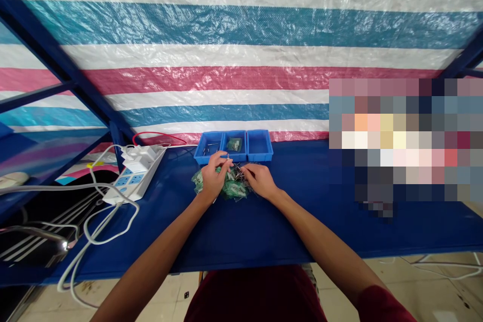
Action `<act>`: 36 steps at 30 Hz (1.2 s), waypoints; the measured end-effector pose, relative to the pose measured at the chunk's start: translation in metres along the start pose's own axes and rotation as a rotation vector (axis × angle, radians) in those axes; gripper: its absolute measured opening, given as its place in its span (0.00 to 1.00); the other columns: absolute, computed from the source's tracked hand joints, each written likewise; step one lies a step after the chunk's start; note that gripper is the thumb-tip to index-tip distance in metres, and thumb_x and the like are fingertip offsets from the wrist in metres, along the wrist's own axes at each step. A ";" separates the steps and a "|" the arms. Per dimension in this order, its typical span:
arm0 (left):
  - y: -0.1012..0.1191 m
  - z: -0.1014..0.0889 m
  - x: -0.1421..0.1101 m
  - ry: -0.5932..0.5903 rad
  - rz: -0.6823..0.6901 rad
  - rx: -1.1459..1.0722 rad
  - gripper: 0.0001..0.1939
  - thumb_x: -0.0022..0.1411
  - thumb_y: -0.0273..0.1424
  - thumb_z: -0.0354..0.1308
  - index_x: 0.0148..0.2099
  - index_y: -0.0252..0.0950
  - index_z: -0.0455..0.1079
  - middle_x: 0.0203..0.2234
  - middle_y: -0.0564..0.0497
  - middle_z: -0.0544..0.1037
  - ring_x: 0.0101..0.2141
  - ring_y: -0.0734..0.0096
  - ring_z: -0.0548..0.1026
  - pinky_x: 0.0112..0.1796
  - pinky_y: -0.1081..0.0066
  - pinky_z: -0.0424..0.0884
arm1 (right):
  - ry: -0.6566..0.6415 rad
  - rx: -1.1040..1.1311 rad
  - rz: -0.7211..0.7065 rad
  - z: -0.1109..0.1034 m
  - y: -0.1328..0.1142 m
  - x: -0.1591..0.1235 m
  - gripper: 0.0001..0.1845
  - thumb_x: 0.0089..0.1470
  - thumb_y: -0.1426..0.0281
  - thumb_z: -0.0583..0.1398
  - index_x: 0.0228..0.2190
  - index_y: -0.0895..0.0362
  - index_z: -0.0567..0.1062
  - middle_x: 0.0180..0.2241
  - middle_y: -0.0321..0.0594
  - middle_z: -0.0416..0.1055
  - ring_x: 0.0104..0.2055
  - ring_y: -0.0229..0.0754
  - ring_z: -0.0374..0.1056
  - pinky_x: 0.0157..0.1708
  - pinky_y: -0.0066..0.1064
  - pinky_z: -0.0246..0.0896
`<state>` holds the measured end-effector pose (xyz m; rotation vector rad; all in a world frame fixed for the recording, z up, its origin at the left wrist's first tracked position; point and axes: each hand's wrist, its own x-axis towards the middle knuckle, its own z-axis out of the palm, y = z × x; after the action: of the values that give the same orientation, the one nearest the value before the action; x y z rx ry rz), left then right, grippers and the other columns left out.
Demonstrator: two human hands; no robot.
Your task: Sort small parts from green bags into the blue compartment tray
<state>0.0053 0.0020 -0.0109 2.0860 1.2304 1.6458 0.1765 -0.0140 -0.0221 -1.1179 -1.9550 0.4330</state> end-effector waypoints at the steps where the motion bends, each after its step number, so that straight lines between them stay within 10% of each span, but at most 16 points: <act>1: 0.000 0.000 0.000 -0.004 -0.002 -0.003 0.12 0.64 0.36 0.55 0.46 0.34 0.72 0.27 0.52 0.79 0.23 0.76 0.75 0.31 0.75 0.73 | -0.001 -0.002 0.002 0.000 0.000 0.000 0.20 0.64 0.62 0.48 0.29 0.56 0.75 0.26 0.39 0.73 0.29 0.38 0.66 0.33 0.27 0.56; 36: 0.004 -0.004 0.003 -0.102 0.128 -0.028 0.14 0.67 0.33 0.50 0.46 0.39 0.76 0.27 0.51 0.76 0.28 0.74 0.73 0.33 0.73 0.70 | 0.082 0.011 0.055 -0.003 0.000 0.000 0.15 0.63 0.65 0.50 0.36 0.56 0.75 0.34 0.41 0.76 0.35 0.41 0.70 0.38 0.29 0.60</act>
<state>0.0040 0.0006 -0.0050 2.2433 1.0569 1.5754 0.1791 -0.0147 -0.0204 -1.1663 -1.8521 0.4198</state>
